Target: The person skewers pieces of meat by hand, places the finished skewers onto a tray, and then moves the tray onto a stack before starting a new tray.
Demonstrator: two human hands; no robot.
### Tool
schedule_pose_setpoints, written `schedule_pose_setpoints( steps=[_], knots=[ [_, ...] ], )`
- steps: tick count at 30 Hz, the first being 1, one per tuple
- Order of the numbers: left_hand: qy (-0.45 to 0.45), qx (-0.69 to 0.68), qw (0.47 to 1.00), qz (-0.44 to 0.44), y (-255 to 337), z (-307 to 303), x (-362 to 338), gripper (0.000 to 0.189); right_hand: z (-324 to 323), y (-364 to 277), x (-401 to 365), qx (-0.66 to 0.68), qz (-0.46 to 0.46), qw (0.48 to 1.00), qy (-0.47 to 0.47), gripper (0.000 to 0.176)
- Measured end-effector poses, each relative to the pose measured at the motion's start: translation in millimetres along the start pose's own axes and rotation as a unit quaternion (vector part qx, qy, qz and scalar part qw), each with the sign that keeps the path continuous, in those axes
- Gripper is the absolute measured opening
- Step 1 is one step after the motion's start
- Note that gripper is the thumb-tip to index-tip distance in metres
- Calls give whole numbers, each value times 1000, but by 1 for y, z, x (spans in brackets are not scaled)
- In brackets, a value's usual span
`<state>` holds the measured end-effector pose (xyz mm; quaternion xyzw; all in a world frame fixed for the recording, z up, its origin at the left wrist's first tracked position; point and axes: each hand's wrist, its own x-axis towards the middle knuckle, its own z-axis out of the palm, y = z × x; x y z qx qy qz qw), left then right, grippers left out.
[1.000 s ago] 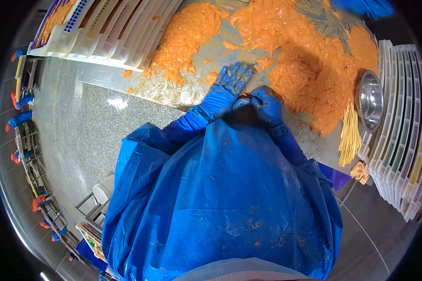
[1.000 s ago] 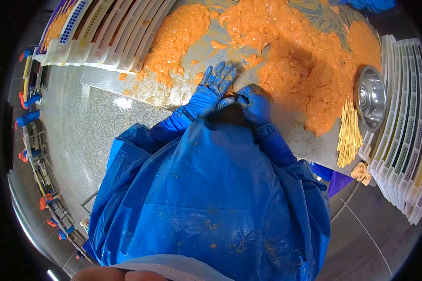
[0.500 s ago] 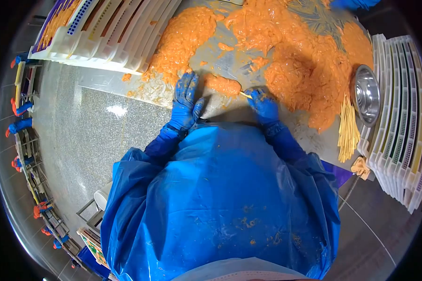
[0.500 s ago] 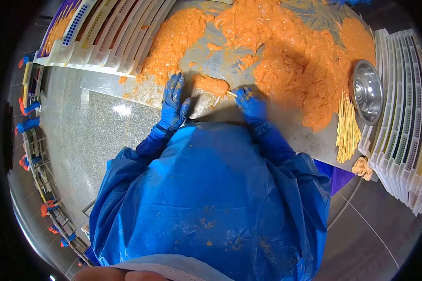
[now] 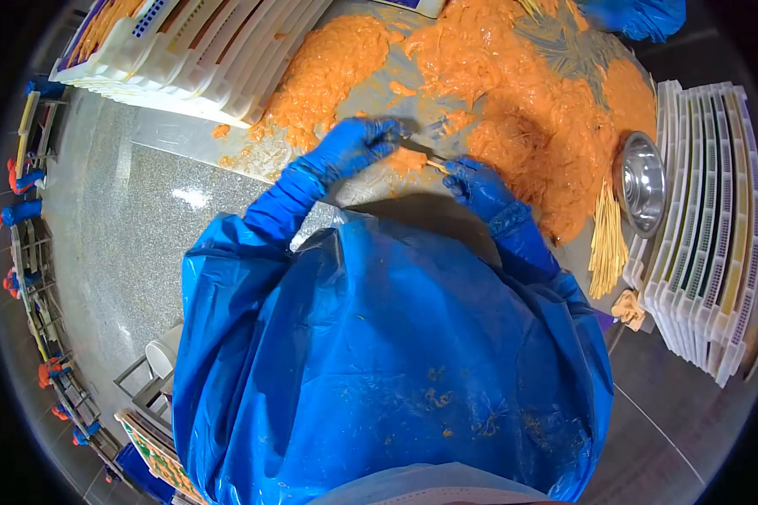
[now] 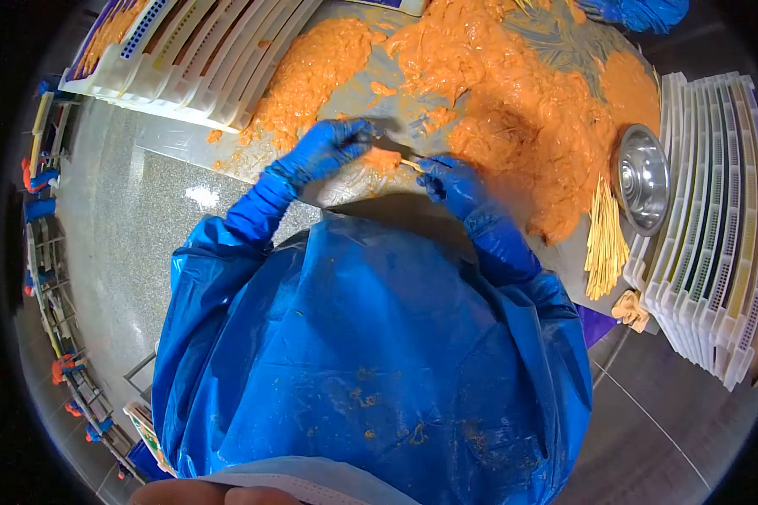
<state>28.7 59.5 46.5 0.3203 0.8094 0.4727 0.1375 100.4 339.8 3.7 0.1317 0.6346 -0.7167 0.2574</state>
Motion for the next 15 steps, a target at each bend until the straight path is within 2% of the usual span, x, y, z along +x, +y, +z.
schedule_pose_setpoints(
  steps=[1,3,4,5,6,7,8,9,11,12,13,14,15],
  knots=[
    [-49,-62,993,-83,-2,-7,1,27,-2,-3,-3,13,12,999,-27,20],
    [-31,-93,991,-92,-13,-18,8,24,-2,-7,-9,27,27,998,-55,21],
    [73,105,991,-38,-17,-23,10,26,7,-25,-19,-34,70,997,-19,21],
    [173,297,939,21,-20,-28,10,27,11,-34,-25,-94,112,989,17,21],
    [177,282,943,-27,-30,-26,3,46,8,-24,-25,-91,114,989,18,21],
    [173,282,943,-27,-29,-16,-3,46,4,-5,-23,-228,-58,968,89,21],
    [175,320,931,3,-21,-1,-13,56,3,5,-22,-353,-224,895,155,20],
    [177,357,916,34,-16,14,-20,67,1,13,-21,-351,-221,897,155,20],
    [55,327,943,35,-15,46,-28,83,3,18,-18,-310,-209,917,137,18],
    [67,323,943,54,-19,67,-25,84,5,21,-14,-309,-208,918,135,18],
    [7,305,952,40,-23,86,-17,85,6,24,-9,-367,-245,890,117,16],
    [-8,308,949,68,-20,95,-9,84,8,26,-6,-423,-280,856,98,14],
    [-22,311,945,97,-17,103,-2,84,10,27,-6,-423,-279,857,97,14]
  ],
)
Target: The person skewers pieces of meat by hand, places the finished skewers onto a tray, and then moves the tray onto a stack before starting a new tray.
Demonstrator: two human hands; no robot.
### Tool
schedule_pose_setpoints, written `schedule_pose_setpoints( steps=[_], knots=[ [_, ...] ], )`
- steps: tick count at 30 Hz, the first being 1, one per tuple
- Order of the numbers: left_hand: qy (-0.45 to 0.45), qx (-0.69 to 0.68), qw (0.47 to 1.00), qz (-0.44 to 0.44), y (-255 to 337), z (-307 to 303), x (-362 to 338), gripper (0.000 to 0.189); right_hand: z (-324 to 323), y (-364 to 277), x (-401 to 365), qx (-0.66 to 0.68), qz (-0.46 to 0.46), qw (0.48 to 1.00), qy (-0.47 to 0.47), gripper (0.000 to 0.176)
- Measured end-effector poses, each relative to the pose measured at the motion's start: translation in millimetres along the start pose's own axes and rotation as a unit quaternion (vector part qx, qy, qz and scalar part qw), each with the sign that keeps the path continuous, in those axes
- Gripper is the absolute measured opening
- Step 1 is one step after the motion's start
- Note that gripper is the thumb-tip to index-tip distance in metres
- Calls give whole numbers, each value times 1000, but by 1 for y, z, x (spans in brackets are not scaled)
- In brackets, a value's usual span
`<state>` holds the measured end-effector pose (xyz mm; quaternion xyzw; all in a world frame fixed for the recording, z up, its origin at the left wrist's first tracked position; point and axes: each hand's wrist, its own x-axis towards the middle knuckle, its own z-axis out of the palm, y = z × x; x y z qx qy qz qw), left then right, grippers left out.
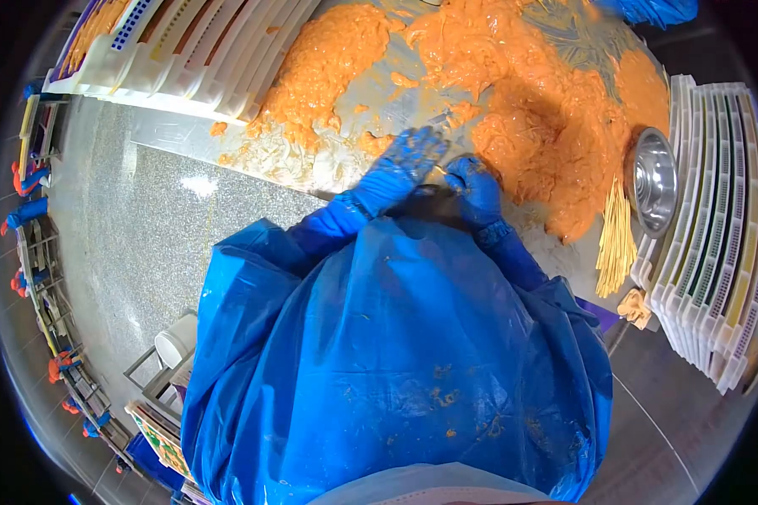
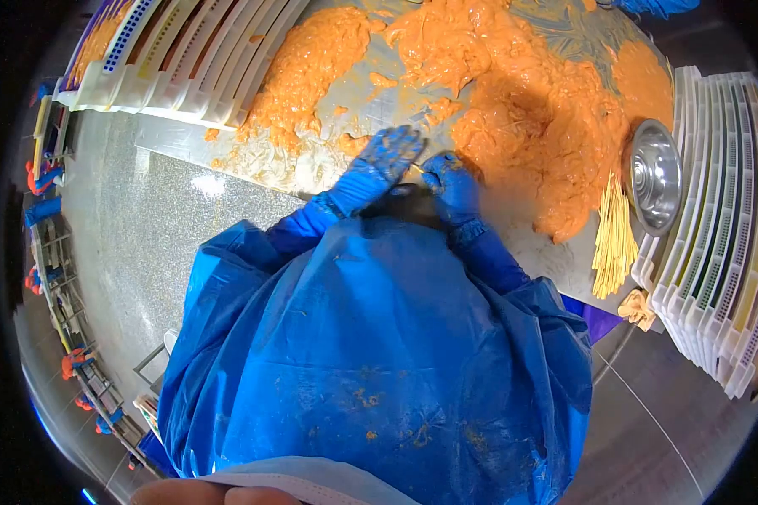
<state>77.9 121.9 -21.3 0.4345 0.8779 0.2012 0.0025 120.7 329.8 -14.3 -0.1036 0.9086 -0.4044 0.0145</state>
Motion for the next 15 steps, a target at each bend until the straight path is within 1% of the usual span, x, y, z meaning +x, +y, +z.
schedule_pose_setpoints(
  steps=[1,2,3,4,5,6,7,8,10,12,14,15],
  knots=[
    [0,-1,1000,0,6,5,8,84,1,-1,0,-3,17,1000,17,14],
    [-2,-38,999,5,12,10,15,83,1,-3,0,-7,33,999,33,15],
    [-2,-74,997,8,14,12,18,82,3,1,-2,-8,31,999,30,15],
    [1,-73,997,6,17,4,18,82,6,9,-5,-31,10,997,64,14],
    [27,-108,993,24,22,-11,16,80,6,8,-4,-53,-12,994,99,12],
    [50,-143,987,45,25,-20,13,78,5,8,-3,-54,-13,993,102,12],
    [48,-101,993,38,22,-21,7,74,2,1,-1,-24,-3,995,101,12],
    [45,-102,993,44,12,-26,2,74,1,-3,-2,6,10,995,102,11],
    [-28,-60,998,15,-24,-38,-10,68,2,0,-4,1,21,995,94,10],
    [7,37,989,-141,-77,-40,-22,64,3,3,1,-5,26,996,86,10],
    [133,110,964,-200,-101,-54,-38,64,6,5,1,-6,44,995,94,10],
    [157,82,967,-183,-102,-56,-38,68,6,5,2,-6,43,994,96,10]
  ],
)
